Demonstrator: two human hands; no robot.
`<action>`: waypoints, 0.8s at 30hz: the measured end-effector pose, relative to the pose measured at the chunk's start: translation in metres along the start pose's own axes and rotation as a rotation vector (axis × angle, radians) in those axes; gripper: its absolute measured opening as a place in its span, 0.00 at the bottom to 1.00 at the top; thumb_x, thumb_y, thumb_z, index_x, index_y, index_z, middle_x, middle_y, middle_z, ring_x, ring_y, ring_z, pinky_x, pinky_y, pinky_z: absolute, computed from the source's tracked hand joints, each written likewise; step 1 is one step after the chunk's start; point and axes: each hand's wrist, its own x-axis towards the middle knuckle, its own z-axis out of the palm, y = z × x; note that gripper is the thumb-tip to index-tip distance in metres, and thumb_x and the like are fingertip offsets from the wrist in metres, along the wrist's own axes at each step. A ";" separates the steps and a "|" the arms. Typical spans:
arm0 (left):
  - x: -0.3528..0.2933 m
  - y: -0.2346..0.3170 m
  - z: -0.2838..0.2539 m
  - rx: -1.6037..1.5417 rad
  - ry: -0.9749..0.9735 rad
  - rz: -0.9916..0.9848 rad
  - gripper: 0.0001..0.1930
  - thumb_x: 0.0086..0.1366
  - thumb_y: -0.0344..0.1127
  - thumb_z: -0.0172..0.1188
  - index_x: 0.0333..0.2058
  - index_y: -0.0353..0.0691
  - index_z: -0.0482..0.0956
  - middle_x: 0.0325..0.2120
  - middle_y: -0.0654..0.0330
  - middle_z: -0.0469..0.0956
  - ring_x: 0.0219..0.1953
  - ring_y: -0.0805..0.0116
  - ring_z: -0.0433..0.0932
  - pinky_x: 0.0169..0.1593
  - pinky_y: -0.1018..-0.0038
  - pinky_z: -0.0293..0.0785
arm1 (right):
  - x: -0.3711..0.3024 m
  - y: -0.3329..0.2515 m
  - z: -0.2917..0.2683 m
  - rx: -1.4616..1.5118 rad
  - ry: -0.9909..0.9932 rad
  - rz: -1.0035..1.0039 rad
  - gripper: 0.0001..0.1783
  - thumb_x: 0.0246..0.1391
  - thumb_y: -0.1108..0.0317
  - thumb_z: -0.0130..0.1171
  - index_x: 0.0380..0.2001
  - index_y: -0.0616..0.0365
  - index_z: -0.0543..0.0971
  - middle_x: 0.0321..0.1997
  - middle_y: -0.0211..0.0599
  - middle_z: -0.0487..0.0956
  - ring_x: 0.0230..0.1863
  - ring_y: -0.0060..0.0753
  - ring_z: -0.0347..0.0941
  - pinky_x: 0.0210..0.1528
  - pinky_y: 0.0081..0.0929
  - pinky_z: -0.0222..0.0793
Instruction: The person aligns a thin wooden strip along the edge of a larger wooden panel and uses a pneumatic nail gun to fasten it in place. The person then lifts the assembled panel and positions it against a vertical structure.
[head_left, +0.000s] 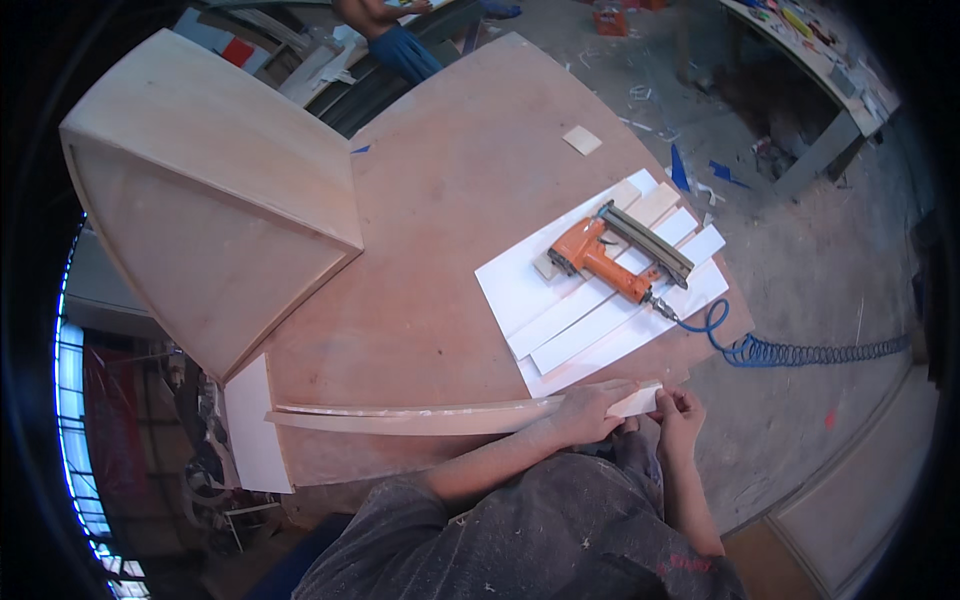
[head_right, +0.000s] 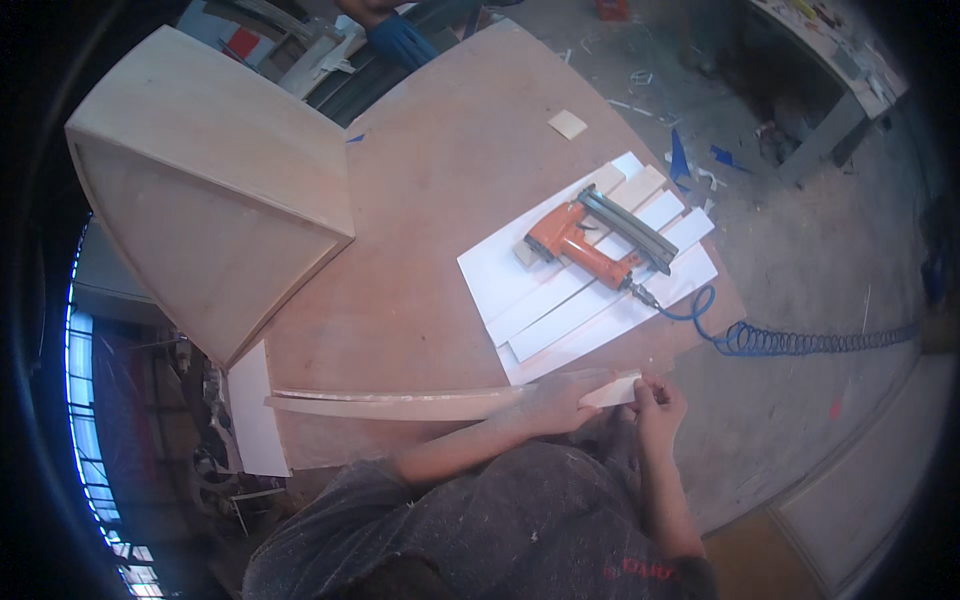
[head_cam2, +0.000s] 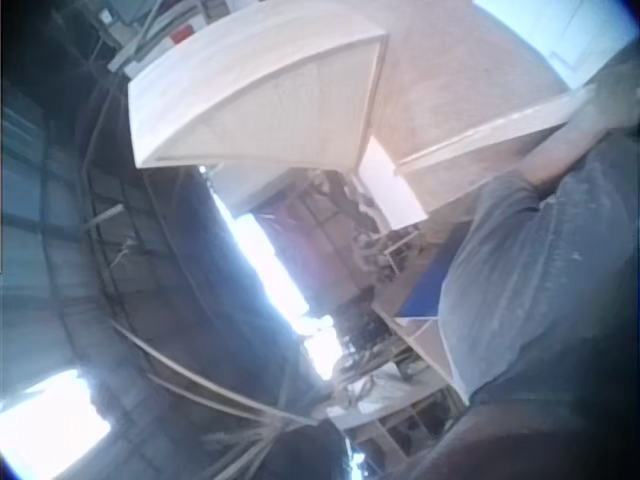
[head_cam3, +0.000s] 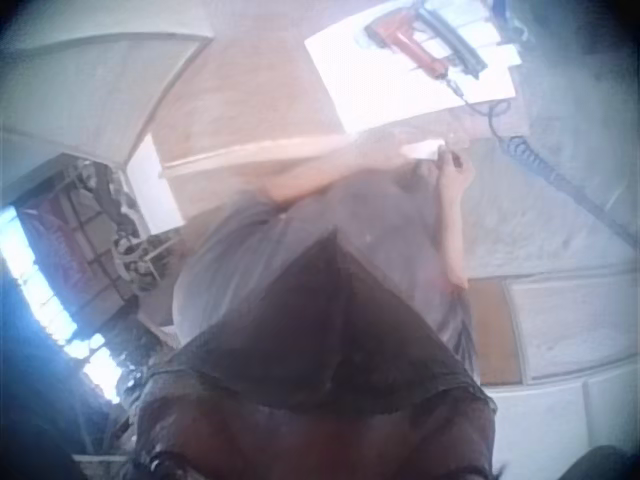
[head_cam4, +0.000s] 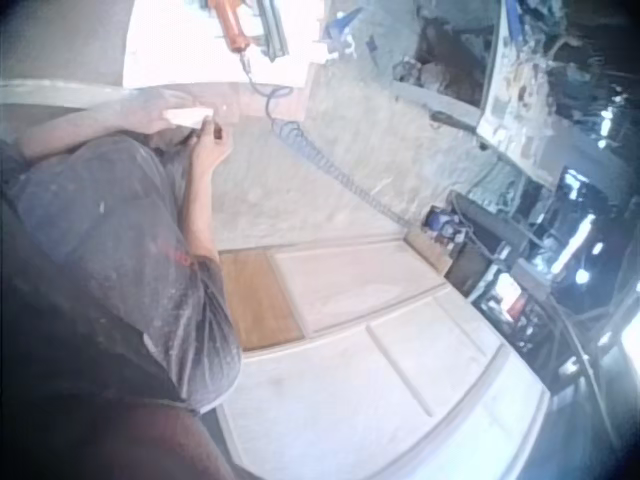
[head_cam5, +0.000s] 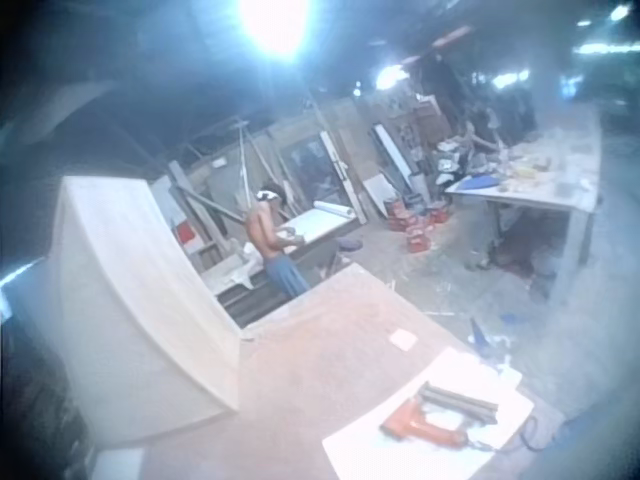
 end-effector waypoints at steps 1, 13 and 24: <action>0.001 0.000 0.000 0.011 0.002 -0.001 0.32 0.64 0.32 0.69 0.68 0.35 0.76 0.63 0.42 0.79 0.65 0.42 0.79 0.68 0.56 0.75 | -0.001 -0.006 0.001 0.019 0.000 0.000 0.10 0.67 0.69 0.67 0.45 0.66 0.85 0.39 0.37 0.87 0.36 0.28 0.83 0.37 0.25 0.83; 0.002 -0.006 0.009 0.048 0.040 0.022 0.32 0.64 0.34 0.67 0.68 0.39 0.76 0.62 0.42 0.81 0.62 0.40 0.81 0.64 0.51 0.77 | -0.006 -0.014 0.007 -0.075 0.047 -0.009 0.12 0.67 0.70 0.68 0.47 0.69 0.85 0.40 0.40 0.86 0.37 0.30 0.84 0.35 0.29 0.86; 0.011 0.003 0.008 0.003 0.098 0.152 0.29 0.64 0.33 0.65 0.64 0.33 0.79 0.59 0.39 0.82 0.61 0.40 0.81 0.66 0.55 0.78 | 0.012 0.014 -0.010 -0.363 0.116 -0.212 0.15 0.63 0.67 0.69 0.45 0.70 0.88 0.39 0.40 0.88 0.37 0.31 0.86 0.35 0.30 0.87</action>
